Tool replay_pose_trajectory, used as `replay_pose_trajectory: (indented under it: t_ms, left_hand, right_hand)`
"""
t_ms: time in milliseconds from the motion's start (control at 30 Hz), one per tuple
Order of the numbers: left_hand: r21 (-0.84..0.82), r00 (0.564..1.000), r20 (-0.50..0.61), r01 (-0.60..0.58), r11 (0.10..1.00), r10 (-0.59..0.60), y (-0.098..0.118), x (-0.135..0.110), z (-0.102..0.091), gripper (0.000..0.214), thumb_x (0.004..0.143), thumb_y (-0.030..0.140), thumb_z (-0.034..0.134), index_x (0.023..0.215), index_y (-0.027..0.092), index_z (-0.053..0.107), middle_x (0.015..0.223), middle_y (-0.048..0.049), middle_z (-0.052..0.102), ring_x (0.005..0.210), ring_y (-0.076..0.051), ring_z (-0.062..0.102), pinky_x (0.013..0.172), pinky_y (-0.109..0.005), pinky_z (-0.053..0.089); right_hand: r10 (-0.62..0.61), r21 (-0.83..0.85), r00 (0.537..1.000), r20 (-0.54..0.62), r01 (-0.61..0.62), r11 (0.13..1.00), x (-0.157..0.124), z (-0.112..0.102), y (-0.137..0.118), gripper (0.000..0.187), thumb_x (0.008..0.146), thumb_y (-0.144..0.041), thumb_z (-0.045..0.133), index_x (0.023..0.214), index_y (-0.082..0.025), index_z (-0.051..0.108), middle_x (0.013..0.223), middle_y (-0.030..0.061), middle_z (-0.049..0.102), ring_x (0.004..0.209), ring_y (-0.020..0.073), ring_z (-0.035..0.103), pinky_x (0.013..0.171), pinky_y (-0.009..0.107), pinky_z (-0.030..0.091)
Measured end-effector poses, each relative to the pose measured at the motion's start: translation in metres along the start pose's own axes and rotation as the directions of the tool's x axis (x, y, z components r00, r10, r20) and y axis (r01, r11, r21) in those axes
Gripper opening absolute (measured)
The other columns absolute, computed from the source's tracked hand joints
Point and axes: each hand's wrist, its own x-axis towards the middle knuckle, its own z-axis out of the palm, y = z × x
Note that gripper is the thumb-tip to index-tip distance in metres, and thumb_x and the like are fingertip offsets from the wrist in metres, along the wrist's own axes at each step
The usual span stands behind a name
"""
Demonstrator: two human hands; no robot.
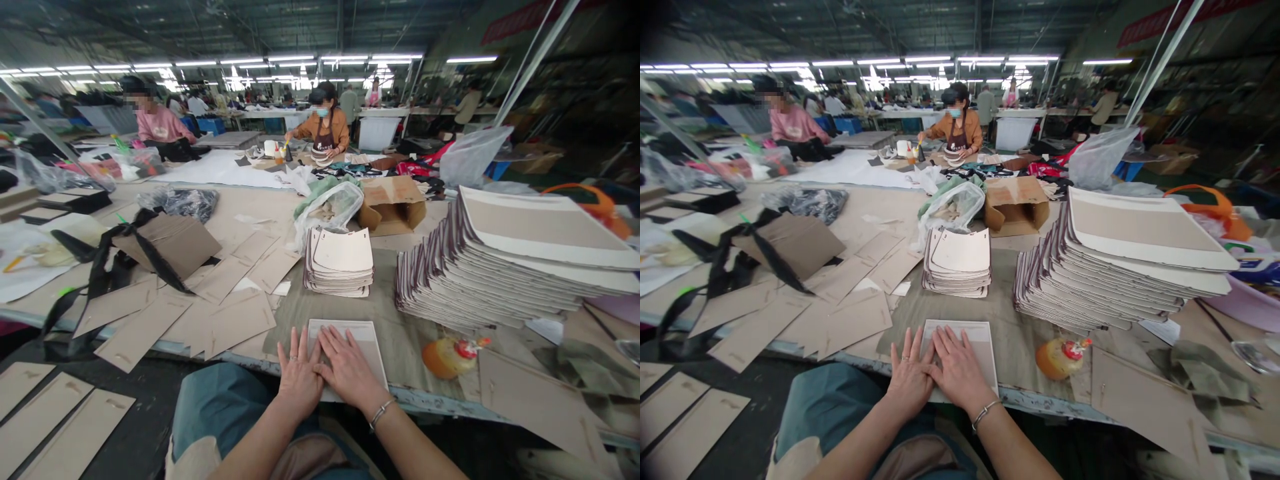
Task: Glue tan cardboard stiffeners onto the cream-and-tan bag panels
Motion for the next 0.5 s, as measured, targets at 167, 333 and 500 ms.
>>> replay_pose_trajectory:
  t_ms: [167, 333, 500]
  left_hand:
    - [0.029, 1.0, -0.029, -0.001, 1.0, 0.002, 0.001, -0.001, 0.003, 0.059, 0.085, 0.031, 0.041, 0.142, 0.027, 0.025, 0.153, -0.0107, 0.013, 0.139, -0.036, 0.006, 0.103, -0.066, 0.009]
    - [-0.002, 0.999, 0.049, -0.003, 1.0, 0.003, 0.002, 0.001, -0.006, 0.062, 0.085, 0.042, 0.042, 0.142, 0.026, 0.023, 0.153, -0.011, 0.014, 0.139, -0.036, 0.008, 0.103, -0.066, 0.011]
    - [0.012, 0.997, 0.071, -0.032, 0.999, 0.031, 0.001, 0.001, -0.006, 0.063, 0.086, 0.041, 0.04, 0.143, 0.026, 0.018, 0.153, -0.0066, 0.013, 0.139, -0.036, 0.006, 0.103, -0.067, 0.011]
  right_hand:
    - [0.003, -0.004, 1.0, -0.014, -0.003, 1.0, 0.0, -0.001, -0.001, 0.056, 0.095, -0.047, 0.032, 0.143, -0.019, 0.024, 0.148, 0.0035, 0.025, 0.137, 0.0205, 0.016, 0.112, 0.047, 0.014]
    - [-0.001, -0.006, 1.0, -0.025, 0.001, 1.0, 0.0, -0.001, -0.002, 0.057, 0.095, -0.047, 0.032, 0.143, -0.017, 0.024, 0.147, 0.0053, 0.026, 0.136, 0.0211, 0.017, 0.112, 0.047, 0.015]
    - [0.005, -0.004, 1.0, -0.025, -0.005, 1.0, 0.002, 0.001, -0.001, 0.061, 0.093, -0.052, 0.034, 0.143, -0.018, 0.022, 0.147, 0.0045, 0.027, 0.136, 0.0207, 0.018, 0.112, 0.047, 0.014]
